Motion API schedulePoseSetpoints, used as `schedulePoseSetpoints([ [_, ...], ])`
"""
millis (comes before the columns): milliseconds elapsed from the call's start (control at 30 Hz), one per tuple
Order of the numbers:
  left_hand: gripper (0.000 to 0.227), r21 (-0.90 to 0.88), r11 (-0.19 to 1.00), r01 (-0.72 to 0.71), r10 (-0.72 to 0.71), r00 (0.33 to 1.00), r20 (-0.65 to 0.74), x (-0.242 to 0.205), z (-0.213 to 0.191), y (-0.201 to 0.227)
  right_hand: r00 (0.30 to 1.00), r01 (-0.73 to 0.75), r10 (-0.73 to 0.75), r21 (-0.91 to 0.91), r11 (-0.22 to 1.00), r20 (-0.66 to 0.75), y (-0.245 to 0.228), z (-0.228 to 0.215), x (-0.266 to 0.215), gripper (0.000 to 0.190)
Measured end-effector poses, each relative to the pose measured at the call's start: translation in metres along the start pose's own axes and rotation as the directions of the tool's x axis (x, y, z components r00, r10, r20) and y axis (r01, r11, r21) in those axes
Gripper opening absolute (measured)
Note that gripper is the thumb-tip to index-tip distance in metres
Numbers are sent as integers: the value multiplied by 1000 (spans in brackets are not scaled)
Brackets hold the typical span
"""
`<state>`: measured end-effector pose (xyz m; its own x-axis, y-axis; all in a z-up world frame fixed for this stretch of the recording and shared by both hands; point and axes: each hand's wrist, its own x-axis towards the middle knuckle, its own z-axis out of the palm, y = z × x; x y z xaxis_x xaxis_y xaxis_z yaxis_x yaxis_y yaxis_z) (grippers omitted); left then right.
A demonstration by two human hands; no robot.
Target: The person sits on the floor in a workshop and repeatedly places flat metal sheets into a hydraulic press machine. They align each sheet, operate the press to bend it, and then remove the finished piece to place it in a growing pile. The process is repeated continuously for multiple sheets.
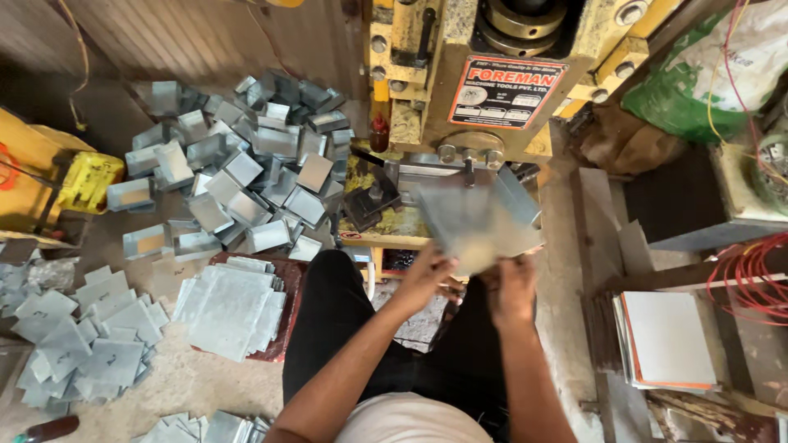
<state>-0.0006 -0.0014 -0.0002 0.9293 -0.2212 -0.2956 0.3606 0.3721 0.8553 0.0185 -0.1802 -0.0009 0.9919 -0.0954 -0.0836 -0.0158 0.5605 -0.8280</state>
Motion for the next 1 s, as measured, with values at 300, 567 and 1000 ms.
schedulePoseSetpoints([
  [300, 40, 64, 957, -282, 286, 892, -350, -8, -57, -22, 977, -211, 200, -170, 963, -77, 75, 14, -14, 26],
  [567, 38, 96, 964, -247, 265, 902, -341, 24, -65, -25, 985, -130, 95, -261, 957, -142, 94, -1, 11, 23],
  [1000, 51, 3, 992, -129, 126, 964, -235, 0, -69, -3, 991, -115, 95, -242, 963, -96, 86, 5, 9, 22],
])
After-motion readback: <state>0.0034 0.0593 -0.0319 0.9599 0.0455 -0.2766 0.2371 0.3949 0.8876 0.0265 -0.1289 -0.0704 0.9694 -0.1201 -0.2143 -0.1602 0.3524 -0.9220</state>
